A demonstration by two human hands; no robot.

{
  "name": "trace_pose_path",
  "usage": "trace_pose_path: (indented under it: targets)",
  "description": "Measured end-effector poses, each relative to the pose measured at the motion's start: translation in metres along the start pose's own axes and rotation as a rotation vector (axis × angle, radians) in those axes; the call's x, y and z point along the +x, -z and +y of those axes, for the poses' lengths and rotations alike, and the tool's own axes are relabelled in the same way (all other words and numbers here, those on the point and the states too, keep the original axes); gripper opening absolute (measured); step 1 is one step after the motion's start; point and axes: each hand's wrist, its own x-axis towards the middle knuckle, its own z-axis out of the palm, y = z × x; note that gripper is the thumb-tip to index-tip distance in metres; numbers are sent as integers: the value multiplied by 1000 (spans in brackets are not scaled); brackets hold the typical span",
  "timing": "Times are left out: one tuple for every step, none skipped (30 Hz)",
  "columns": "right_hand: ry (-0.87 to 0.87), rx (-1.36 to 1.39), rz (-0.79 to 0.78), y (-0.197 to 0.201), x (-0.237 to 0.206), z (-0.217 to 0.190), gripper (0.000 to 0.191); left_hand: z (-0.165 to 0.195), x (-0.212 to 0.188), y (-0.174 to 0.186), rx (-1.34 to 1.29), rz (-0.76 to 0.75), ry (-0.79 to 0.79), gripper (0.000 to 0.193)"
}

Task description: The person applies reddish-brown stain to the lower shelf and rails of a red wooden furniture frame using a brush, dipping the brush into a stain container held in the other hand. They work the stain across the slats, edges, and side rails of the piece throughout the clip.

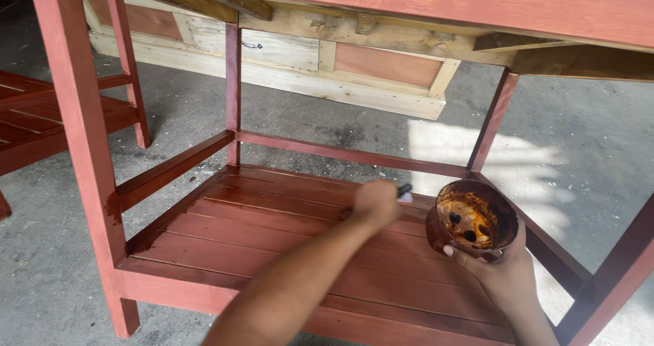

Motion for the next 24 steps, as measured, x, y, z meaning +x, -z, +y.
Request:
trace_pose_path:
  targets:
    - [15, 22, 8, 5, -1, 2, 98, 15, 3, -12, -5, 32, -38, 11]
    - [30, -30, 26, 9, -2, 3, 97, 26, 4, -24, -11, 63, -77, 12]
    - [44, -81, 44, 14, -3, 5, 95, 33, 5, -35, -181, 127, -73, 11]
    - [58, -132, 61, 18, -4, 7, 93, 36, 5, -46, -351, 189, -66, 12]
    - [39, -127, 61, 22, -4, 9, 93, 35, 7, -55, -521, 249, -56, 15]
    - [20, -123, 63, 24, -4, 11, 93, 26, 11, -58, -630, 239, 77, 16]
    - [5, -119, 63, 26, -3, 13, 94, 13, 16, -58, -738, 229, 211, 19]
    - [1, -144, 65, 28, -3, 15, 94, -7, 20, -52, -807, 226, 327, 20]
    - [-5, -170, 65, 29, -3, 17, 95, -34, 22, -39, -817, 237, 407, 20]
    - [-9, -196, 63, 30, -3, 18, 96, -62, 23, -22, -826, 246, 497, 20]
    - [-18, -190, 60, 31, -3, 19, 96, -91, 21, 0, -814, 266, 556, 21]
    - [-27, -183, 57, 30, -4, 19, 95, -118, 17, 24, -795, 293, 609, 21]
    - [-40, -176, 51, 30, -5, 20, 95, -143, 10, 51, -771, 319, 656, 22]
    - [-31, -183, 44, 29, -6, 20, 96, -166, 0, 76, -748, 349, 700, 22]
    - [-22, -189, 39, 29, -7, 20, 96, -185, -10, 100, -730, 382, 734, 23]
    - [-8, -195, 37, 28, -8, 20, 97, -202, -21, 123, -716, 415, 770, 23]
    - [-15, -156, 32, 27, -9, 20, 97, -214, -30, 140, -717, 451, 796, 23]
    - [-22, -119, 29, 27, -10, 20, 98, -223, -39, 153, -731, 480, 815, 24]
    - [-29, -84, 26, 28, -11, 21, 99, -228, -45, 163, -751, 527, 827, 25]
    - [-55, -107, 27, 30, -12, 22, 99, -231, -47, 167, -790, 515, 822, 24]
    - [-82, -131, 28, 33, -12, 23, 100, -233, -49, 170, -831, 502, 817, 24]
    - [-110, -154, 28, 36, -13, 24, 100, -234, -50, 170, -869, 488, 814, 24]
    - [-82, -181, 45, 38, -14, 26, 100, -233, -49, 167, -881, 469, 803, 24]
    - [-53, -206, 63, 41, -13, 27, 100, -231, -46, 164, -892, 453, 791, 23]
